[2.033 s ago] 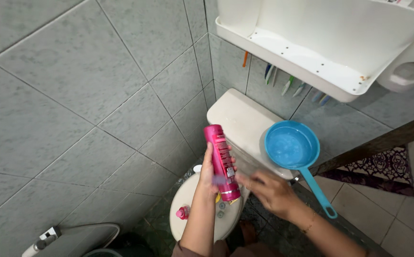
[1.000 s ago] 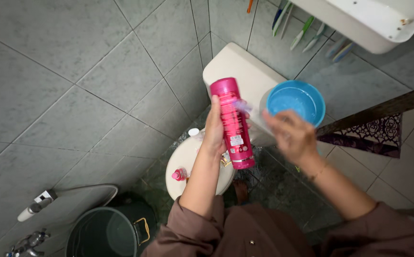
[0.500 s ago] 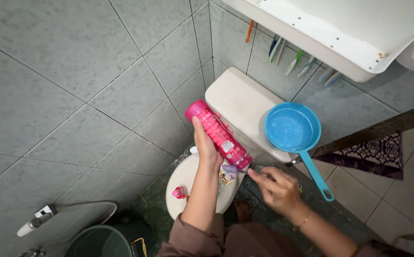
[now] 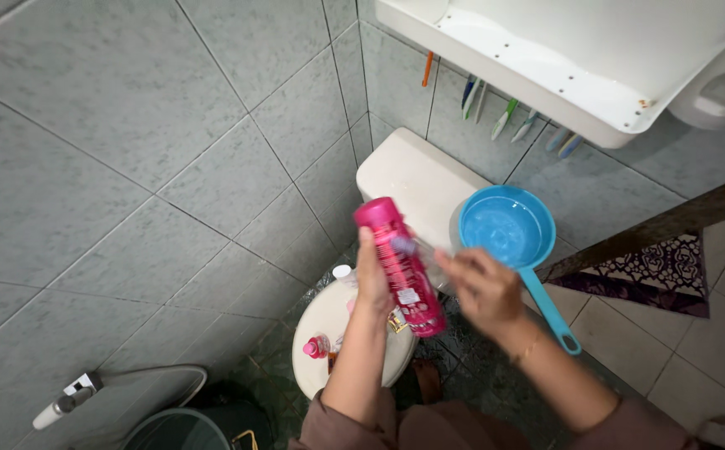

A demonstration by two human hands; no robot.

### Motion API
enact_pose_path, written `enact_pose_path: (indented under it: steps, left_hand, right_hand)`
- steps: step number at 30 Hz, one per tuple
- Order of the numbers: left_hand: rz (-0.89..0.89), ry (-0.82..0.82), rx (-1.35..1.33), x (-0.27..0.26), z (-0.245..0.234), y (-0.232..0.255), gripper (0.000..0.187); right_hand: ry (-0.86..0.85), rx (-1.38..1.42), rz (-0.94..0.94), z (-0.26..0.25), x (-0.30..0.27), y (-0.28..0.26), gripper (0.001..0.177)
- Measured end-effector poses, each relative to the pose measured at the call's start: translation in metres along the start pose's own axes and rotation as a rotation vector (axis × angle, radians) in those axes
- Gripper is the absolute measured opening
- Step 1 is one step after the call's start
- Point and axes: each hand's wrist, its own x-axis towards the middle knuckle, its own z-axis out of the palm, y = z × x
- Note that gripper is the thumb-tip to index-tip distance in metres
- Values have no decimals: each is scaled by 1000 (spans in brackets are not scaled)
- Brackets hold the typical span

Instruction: The person cleans several toiletry containers, including a white lotion bottle and pink shampoo bottles, by scrubbing them with a toothbrush in a blue bowl of water. They then place the cleaned items onto a white wall-mounted shelf and organize various tubes of toothpaste and cream.

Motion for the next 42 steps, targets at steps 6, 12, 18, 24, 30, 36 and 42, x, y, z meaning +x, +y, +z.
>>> enact_pose_path:
  steps: [6,12,18,24,30,36,42]
  left_hand:
    - [101,17,-115,1,-4,15,75]
    - [196,177,270,-6,18,-9,57]
    - [-38,-48,-201,2,-18,-10,60]
    - [-184,-307,-287,-16,6,-2,77]
    - [-208,-354,-209,-22,9,-14,79]
    - [142,-344,410,-27,4,3,62]
    - [533,-210,1003,-30,28,15,54]
  right_hand:
    - [-244,398,513,18,-32,-19,79]
    - [-24,109,132,25,-5,-34,83]
    - [-301,52,77,-5,-16,-22,57]
    - [-14,-150,-252,-15,7,-9,40]
    - [-25,-204,-199,-29,23,-7,38]
    - [-62,-16,202,-55,25,4,34]
    - [-52,-166,-31,-69,26,-36,38]
